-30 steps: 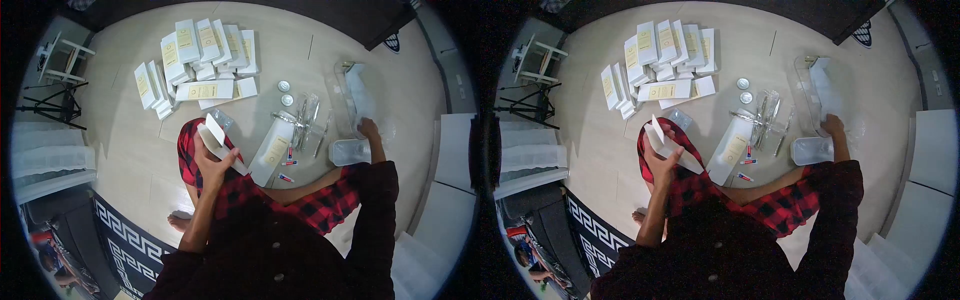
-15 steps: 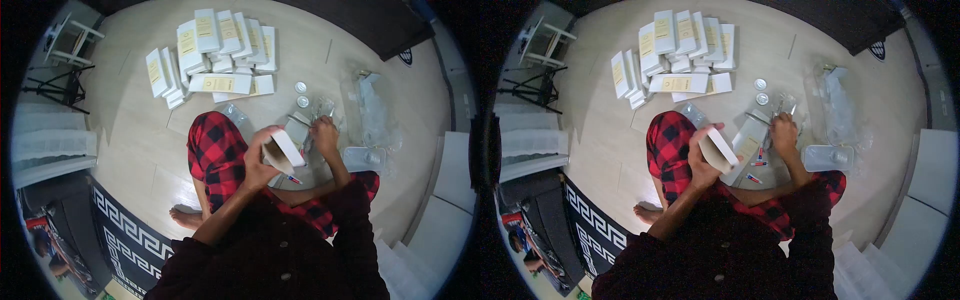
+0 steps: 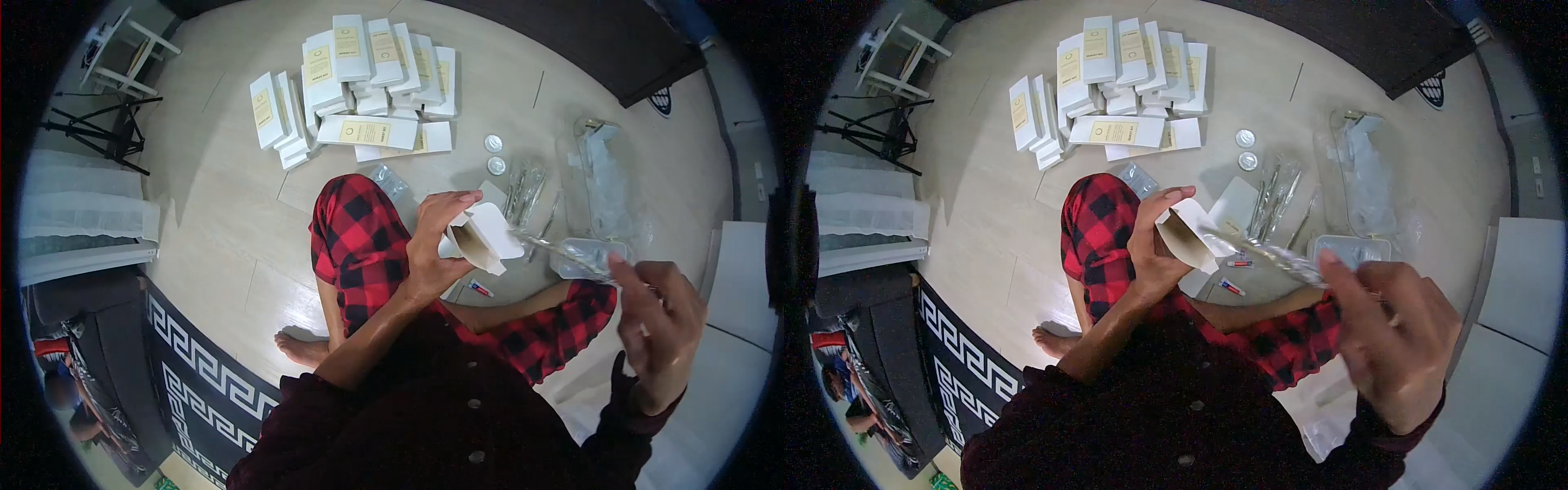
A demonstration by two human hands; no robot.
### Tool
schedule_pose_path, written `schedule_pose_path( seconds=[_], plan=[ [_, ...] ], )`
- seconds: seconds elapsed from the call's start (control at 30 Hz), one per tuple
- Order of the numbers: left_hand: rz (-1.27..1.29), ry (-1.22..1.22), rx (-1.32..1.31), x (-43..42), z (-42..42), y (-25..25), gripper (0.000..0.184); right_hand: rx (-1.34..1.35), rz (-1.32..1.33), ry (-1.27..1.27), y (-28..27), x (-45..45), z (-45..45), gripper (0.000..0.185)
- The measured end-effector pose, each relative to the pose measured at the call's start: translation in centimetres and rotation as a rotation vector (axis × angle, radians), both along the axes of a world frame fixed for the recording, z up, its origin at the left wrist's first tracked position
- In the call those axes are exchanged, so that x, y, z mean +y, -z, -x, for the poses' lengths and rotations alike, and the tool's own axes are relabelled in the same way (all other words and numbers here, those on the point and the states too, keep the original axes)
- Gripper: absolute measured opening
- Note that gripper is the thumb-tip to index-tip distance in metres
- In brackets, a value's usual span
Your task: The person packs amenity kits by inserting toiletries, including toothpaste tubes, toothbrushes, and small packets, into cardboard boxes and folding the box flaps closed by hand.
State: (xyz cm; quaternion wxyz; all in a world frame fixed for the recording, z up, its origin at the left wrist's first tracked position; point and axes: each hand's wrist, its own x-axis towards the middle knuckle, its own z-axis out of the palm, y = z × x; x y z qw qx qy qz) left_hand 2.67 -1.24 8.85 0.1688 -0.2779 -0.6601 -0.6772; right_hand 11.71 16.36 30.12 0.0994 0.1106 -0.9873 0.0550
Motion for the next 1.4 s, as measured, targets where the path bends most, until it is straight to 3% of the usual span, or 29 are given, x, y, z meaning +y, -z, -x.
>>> schedule_pose_path(
  seconds=[0.1, 0.23, 0.4, 0.47, 0.53, 0.6, 0.77, 0.87, 0.93, 1.0, 1.03, 1.1, 1.17, 1.23, 1.3, 1.4],
  plan=[
    [0.035, 0.005, 0.057, 0.1, -0.2, -0.6, 0.074, -0.074, -0.180, -0.130, -1.0, -1.4, -0.1, 0.039],
    [0.114, 0.049, 0.091, 0.1, -0.9, -1.2, 0.075, -0.089, -0.210, -0.261, -0.9, -2.7, 0.5, 0.031],
    [0.196, 0.065, 0.072, 1.1, -2.4, -2.5, 0.081, 0.070, -0.055, -0.344, 2.8, -2.9, 3.2, 0.030],
    [0.118, 0.028, -0.071, 1.7, -3.2, -2.5, 0.084, 0.285, 0.271, -0.288, 4.8, -2.6, 4.3, 0.032],
    [0.145, 0.031, -0.121, 1.9, -3.4, -3.0, 0.087, 0.334, 0.411, -0.174, 6.0, -3.1, 4.0, 0.033],
    [0.170, -0.039, -0.201, 2.3, -3.6, -2.8, 0.089, 0.374, 0.738, 0.051, 7.4, -3.5, 3.3, 0.031],
    [0.187, -0.060, -0.272, 3.3, -4.5, -2.5, 0.084, 0.247, 0.508, -0.006, 12.2, -3.0, 2.0, 0.033],
    [0.160, -0.026, -0.418, 4.0, -4.9, -1.6, 0.083, 0.231, 0.721, 0.112, 14.8, -3.7, 1.8, 0.043],
    [0.204, -0.145, -0.523, 4.3, -5.1, -1.1, 0.084, 0.330, 0.704, 0.199, 16.2, -3.8, 1.4, 0.048],
    [0.197, -0.111, -0.550, 4.6, -5.4, 0.5, 0.083, 0.095, 1.392, 0.413, 19.8, -3.7, 0.6, 0.044],
    [0.192, -0.073, -0.576, 4.6, -5.7, 1.6, 0.082, 0.098, 1.393, 0.420, 21.0, -3.9, 0.4, 0.044],
    [0.191, 0.025, -0.586, 4.2, -6.5, 3.9, 0.076, 0.205, 1.660, 0.547, 23.2, -4.1, 0.0, 0.036],
    [0.138, 0.188, -0.675, 3.4, -7.2, 5.1, 0.062, 0.146, 1.607, 0.644, 25.0, -3.7, -0.6, 0.033],
    [0.121, 0.193, -0.732, 2.6, -7.9, 6.2, 0.059, 0.080, 1.557, 0.741, 25.6, -3.6, -1.1, 0.030],
    [0.101, 0.189, -0.786, 2.6, -8.2, 6.9, 0.057, 0.185, 1.270, 0.546, 25.9, -3.5, -1.3, 0.025],
    [-0.016, 0.137, -0.642, 3.0, -8.1, 6.8, 0.043, 0.165, 1.237, 0.503, 26.6, -2.8, -1.6, 0.023]
  ],
)
